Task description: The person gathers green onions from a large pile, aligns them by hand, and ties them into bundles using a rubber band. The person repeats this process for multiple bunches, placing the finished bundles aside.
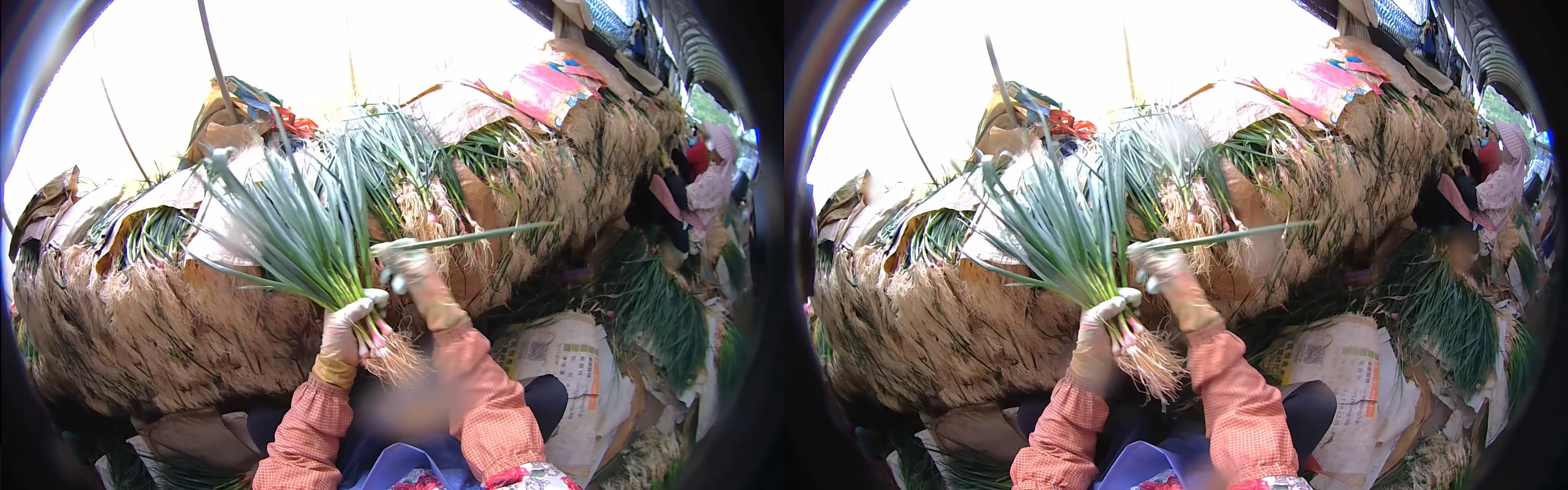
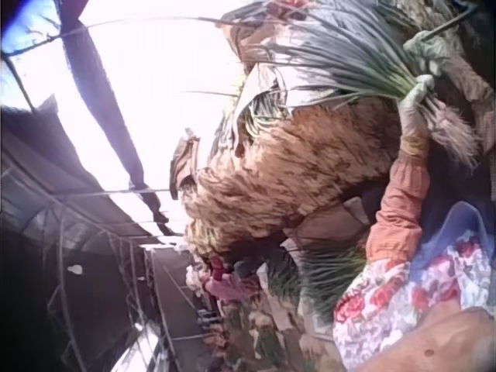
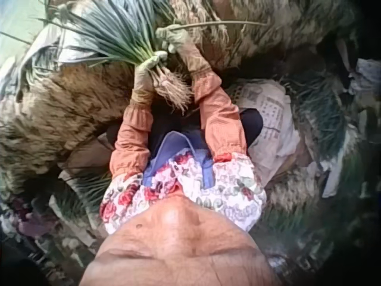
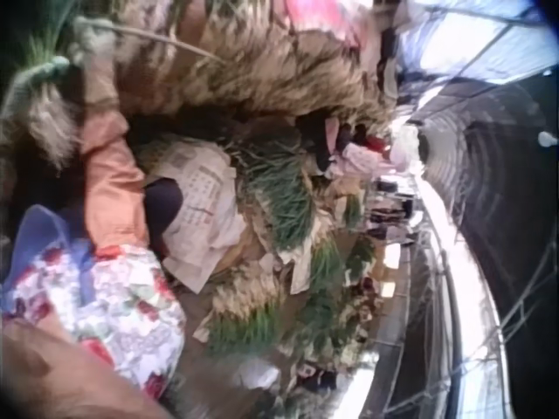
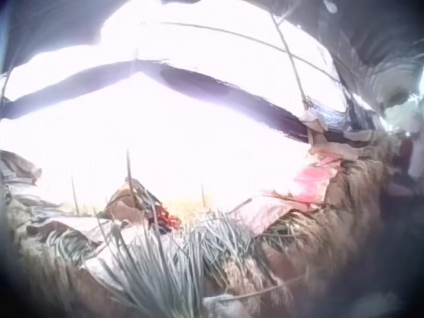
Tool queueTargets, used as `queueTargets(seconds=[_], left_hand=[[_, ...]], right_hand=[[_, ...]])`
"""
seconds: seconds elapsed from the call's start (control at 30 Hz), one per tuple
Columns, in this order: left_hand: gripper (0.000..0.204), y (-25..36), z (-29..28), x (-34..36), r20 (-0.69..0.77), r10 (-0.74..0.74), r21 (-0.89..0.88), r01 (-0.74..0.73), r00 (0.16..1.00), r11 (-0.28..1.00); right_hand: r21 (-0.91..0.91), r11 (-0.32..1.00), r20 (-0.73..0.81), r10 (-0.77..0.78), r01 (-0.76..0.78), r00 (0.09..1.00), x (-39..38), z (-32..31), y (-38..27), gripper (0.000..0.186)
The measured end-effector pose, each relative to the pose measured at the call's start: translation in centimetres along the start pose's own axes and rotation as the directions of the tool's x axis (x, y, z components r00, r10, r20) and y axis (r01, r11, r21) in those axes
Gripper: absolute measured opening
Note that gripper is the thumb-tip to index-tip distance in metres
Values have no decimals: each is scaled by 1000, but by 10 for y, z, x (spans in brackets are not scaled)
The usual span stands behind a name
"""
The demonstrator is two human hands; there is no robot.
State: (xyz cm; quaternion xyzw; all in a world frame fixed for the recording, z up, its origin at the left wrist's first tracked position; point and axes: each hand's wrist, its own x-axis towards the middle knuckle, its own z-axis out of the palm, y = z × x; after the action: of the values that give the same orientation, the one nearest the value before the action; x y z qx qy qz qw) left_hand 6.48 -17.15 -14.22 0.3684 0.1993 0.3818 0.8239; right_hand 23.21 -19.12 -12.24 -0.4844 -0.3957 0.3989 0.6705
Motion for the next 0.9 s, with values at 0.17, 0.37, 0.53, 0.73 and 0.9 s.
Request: queueTargets(seconds=[0.17, 0.37, 0.53, 0.73, 0.9], left_hand=[[25, 4, -2, 0, -43, -13, -10, 13, 999, 1000], [23, 4, -4, 5, -18, 38, -60, -39, 999, 997], [46, -1, -4, 0, 28, -22, -324, 30, 999, 946], [50, 18, -24, -13, 160, -52, -181, 81, 986, 980], [42, 13, -8, -16, 158, -195, 33, 192, 968, 981]], right_hand=[[75, 996, -147, -29, 40, 989, -7, 31, 11, 13], [736, 566, -238, -297, 371, 925, -41, -18, -16, 25], [-295, 942, -243, 90, -163, 966, -25, -59, 58, 44], [-235, 922, -112, 289, -307, 951, -37, -44, 41, 29], [-903, 403, 4, -339, 149, 941, -72, -13, 48, 21]])
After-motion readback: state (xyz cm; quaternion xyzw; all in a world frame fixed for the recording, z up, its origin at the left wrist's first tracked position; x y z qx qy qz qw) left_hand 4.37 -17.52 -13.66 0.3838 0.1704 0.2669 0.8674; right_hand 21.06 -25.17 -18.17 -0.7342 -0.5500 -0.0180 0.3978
